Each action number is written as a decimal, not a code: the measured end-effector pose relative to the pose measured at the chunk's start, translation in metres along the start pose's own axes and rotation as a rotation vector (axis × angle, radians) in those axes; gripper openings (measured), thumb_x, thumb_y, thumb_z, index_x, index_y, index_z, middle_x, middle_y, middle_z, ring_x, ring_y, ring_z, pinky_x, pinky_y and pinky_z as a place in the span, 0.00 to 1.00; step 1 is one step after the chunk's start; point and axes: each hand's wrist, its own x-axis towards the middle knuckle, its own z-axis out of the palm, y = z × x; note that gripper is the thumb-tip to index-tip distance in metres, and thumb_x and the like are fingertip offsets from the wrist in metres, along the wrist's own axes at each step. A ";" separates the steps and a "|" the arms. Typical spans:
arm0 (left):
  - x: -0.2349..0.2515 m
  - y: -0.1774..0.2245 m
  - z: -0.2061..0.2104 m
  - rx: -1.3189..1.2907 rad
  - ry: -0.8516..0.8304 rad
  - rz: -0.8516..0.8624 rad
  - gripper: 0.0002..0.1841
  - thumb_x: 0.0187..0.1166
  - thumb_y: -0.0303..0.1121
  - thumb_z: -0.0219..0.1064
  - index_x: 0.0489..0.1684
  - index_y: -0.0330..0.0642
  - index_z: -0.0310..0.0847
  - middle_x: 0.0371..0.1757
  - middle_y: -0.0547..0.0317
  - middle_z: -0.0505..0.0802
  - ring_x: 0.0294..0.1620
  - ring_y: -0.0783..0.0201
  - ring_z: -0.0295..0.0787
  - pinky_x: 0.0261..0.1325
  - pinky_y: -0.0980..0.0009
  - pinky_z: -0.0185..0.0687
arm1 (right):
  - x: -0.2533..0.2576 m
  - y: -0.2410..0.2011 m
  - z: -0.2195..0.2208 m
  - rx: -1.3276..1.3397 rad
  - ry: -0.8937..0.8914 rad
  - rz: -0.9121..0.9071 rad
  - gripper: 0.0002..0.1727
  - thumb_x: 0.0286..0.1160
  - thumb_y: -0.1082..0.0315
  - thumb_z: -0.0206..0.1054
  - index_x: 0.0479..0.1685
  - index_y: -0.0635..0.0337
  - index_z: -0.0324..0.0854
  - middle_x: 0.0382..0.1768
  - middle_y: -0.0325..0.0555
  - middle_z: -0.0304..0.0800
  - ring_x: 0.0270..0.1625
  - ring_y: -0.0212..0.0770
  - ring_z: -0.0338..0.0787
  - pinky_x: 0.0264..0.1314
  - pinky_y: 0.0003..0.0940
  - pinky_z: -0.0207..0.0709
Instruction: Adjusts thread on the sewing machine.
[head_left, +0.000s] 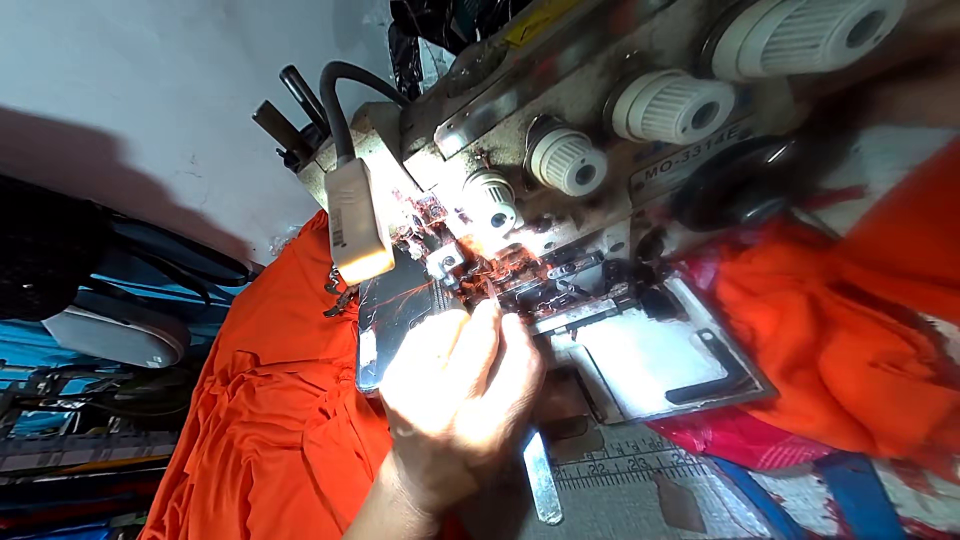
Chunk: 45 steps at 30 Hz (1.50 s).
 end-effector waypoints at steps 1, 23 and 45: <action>0.000 0.000 0.000 -0.001 0.004 -0.004 0.09 0.76 0.28 0.67 0.35 0.37 0.95 0.42 0.45 0.96 0.43 0.58 0.90 0.50 0.67 0.80 | 0.000 -0.001 0.000 -0.002 -0.001 0.006 0.20 0.70 0.82 0.63 0.49 0.45 0.90 0.42 0.35 0.94 0.43 0.27 0.92 0.43 0.22 0.88; -0.001 0.002 0.000 0.016 0.007 -0.003 0.09 0.77 0.28 0.67 0.36 0.36 0.94 0.42 0.44 0.95 0.43 0.57 0.89 0.48 0.68 0.78 | -0.001 -0.002 0.004 -0.007 0.066 0.034 0.20 0.68 0.82 0.65 0.47 0.43 0.90 0.40 0.32 0.93 0.40 0.25 0.91 0.39 0.21 0.88; 0.000 0.004 0.001 0.053 -0.013 -0.028 0.09 0.76 0.29 0.68 0.38 0.37 0.95 0.44 0.45 0.96 0.44 0.57 0.89 0.48 0.68 0.78 | 0.000 0.000 0.002 0.016 0.057 0.052 0.17 0.70 0.78 0.69 0.49 0.42 0.90 0.42 0.32 0.93 0.39 0.26 0.92 0.33 0.23 0.88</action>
